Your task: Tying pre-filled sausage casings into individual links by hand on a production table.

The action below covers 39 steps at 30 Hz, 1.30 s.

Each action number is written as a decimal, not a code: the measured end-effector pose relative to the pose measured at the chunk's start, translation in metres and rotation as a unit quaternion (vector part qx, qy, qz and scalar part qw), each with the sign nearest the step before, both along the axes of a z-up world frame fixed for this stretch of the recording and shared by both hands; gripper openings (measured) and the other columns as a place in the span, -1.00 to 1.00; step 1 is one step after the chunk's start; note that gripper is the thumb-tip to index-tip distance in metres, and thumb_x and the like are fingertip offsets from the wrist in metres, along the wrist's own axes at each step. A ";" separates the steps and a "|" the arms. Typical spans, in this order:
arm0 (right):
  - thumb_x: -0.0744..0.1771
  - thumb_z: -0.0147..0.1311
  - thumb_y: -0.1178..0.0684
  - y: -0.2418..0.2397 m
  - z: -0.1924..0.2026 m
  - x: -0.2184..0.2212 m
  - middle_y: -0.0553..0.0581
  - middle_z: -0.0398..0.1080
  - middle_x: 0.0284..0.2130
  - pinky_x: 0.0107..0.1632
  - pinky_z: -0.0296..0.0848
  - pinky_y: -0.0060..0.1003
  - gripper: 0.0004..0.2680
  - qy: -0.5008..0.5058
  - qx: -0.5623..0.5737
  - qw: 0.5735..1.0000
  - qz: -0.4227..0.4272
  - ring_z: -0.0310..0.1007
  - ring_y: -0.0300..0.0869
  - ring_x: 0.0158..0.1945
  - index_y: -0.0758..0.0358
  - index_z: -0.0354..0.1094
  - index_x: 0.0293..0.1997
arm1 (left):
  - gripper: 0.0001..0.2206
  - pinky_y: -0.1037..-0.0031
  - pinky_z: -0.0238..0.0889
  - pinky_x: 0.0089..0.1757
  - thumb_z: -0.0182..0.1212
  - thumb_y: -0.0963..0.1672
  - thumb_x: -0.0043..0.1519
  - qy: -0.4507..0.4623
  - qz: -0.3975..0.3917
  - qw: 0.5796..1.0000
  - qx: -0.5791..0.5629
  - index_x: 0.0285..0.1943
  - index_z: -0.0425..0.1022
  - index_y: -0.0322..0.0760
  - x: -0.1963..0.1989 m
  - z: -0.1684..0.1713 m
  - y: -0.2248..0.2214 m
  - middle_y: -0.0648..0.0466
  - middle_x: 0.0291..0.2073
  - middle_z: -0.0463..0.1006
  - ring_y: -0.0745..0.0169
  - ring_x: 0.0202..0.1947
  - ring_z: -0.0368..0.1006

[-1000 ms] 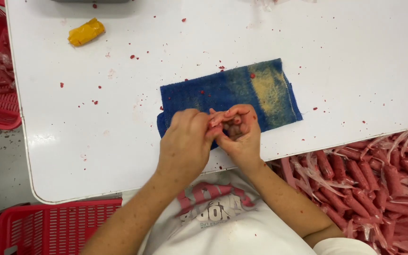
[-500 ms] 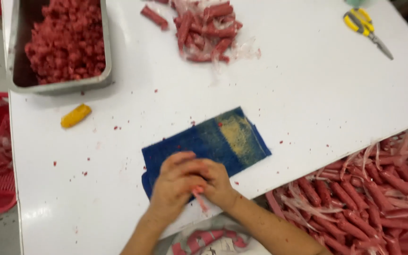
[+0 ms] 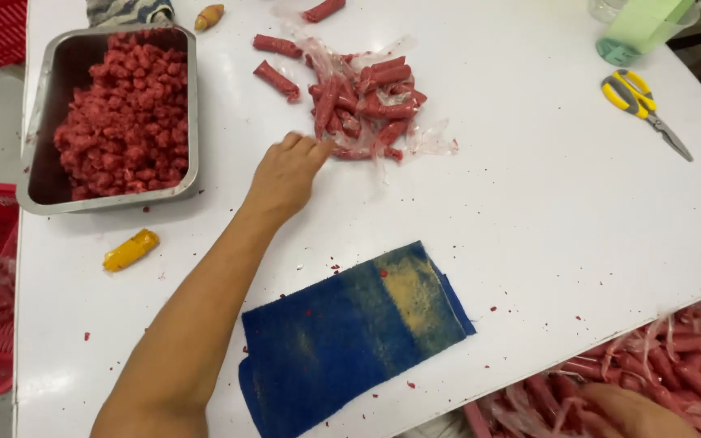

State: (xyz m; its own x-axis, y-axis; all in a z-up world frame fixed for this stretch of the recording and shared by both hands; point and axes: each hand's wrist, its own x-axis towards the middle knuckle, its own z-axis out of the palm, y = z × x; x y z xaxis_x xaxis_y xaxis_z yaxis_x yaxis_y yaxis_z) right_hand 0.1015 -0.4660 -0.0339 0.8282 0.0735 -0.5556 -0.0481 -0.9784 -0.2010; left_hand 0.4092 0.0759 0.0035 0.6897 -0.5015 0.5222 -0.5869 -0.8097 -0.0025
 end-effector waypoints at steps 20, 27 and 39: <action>0.41 -0.10 0.04 0.337 0.072 0.101 0.14 0.48 0.07 0.24 0.37 -0.12 -0.75 -0.114 0.575 0.810 0.025 0.42 -0.12 0.18 0.22 0.38 0.19 | -0.81 0.23 0.36 -0.15 0.28 -0.03 0.23 0.153 -0.097 0.926 -0.332 -0.16 0.52 -0.20 -0.203 0.090 -0.022 0.04 -0.31 0.48 -0.04 -0.18 0.45; 0.35 0.03 0.16 0.305 0.022 0.074 0.34 0.48 -0.15 -0.01 0.46 0.03 -0.78 -0.421 0.354 0.811 0.199 0.46 0.23 -0.06 0.31 0.43 0.11 | -0.81 0.42 0.43 -0.12 0.14 -0.02 0.35 0.267 -0.150 0.810 -0.500 -0.03 0.57 -0.10 -0.249 0.102 -0.051 0.13 -0.35 0.52 0.26 -0.33 0.49; 0.31 -0.17 0.21 0.334 0.119 0.046 0.10 0.26 -0.52 -0.18 0.39 -0.25 -0.84 -0.267 0.679 0.682 0.056 0.29 -0.11 -0.34 0.32 0.37 -0.41 | -0.72 0.47 0.20 -0.05 0.06 -0.07 0.37 0.274 -0.175 0.732 -0.599 -0.41 0.51 -0.17 -0.267 0.141 -0.065 0.18 -0.59 0.51 0.41 -0.58 0.45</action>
